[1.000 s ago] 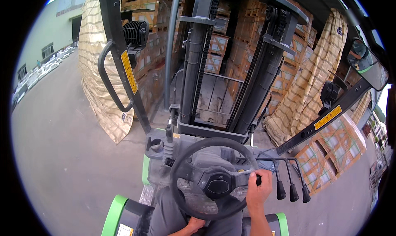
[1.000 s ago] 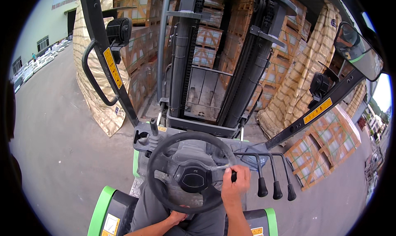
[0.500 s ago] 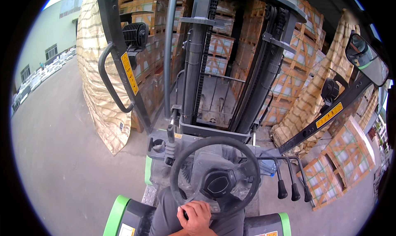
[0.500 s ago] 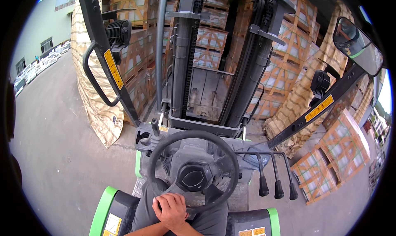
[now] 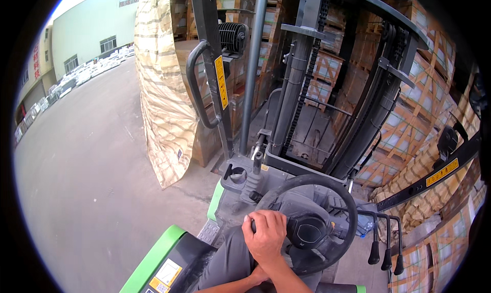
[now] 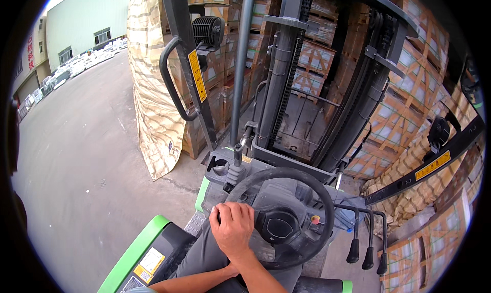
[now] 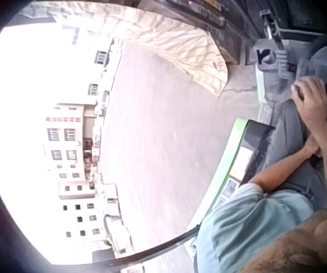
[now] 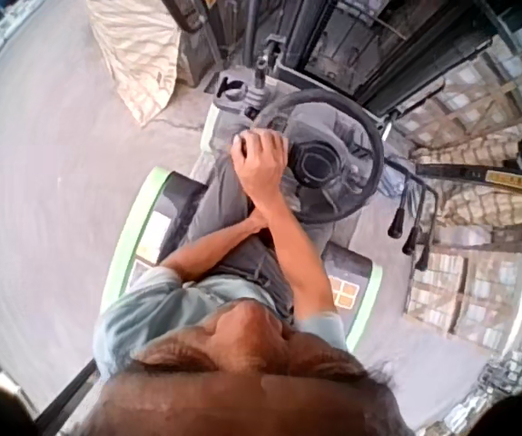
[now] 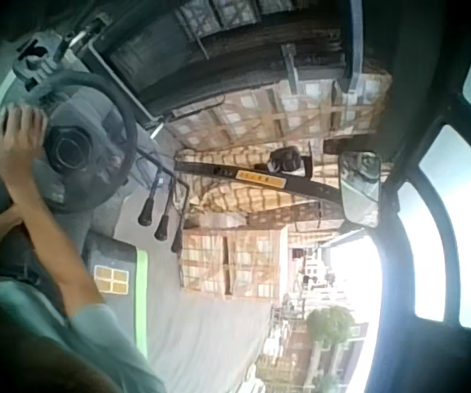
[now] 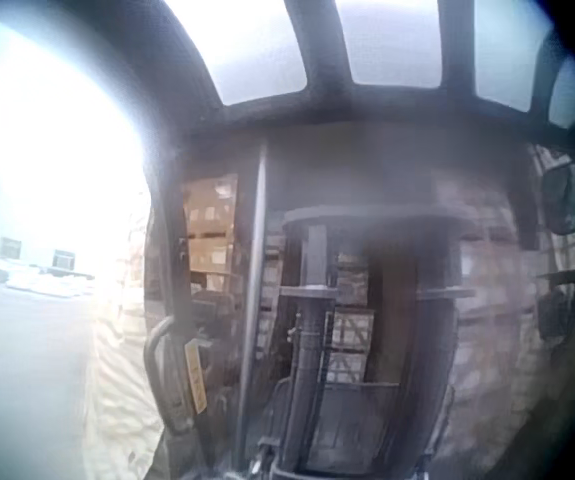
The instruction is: The person operates a forklift in a warehouse, maneuvering between stacks of pallets. They steer, raise and lower the forks, and position the vehicle to pick up and move a pallet of goods.
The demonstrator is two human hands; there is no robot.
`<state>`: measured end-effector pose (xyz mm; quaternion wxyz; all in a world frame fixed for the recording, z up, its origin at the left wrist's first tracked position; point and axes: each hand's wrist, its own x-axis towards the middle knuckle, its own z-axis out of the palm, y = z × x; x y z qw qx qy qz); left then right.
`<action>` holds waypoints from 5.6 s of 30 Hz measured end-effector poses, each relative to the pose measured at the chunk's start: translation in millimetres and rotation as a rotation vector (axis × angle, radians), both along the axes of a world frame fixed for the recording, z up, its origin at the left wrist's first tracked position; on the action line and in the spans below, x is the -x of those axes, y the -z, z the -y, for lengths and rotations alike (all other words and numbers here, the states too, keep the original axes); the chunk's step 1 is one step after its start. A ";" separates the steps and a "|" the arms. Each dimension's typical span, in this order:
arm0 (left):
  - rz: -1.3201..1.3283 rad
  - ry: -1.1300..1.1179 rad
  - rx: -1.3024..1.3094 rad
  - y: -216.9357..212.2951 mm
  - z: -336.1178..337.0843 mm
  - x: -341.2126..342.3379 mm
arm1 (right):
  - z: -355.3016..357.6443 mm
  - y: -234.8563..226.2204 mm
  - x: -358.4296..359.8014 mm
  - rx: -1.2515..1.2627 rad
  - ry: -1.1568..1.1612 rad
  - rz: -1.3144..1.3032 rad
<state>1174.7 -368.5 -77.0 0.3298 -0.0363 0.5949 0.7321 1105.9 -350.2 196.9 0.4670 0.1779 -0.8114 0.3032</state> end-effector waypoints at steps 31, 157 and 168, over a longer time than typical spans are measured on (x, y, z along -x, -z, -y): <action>-0.188 -0.112 0.133 -33.8 -186.0 108.3 | -180.3 -8.8 102.7 -0.064 0.022 0.114; -0.721 -0.676 0.467 -198.0 -177.8 627.1 | -502.7 83.1 277.0 0.524 0.620 0.298; -0.681 -0.653 0.400 -199.5 -175.4 627.0 | -501.2 84.9 276.1 0.527 0.629 0.304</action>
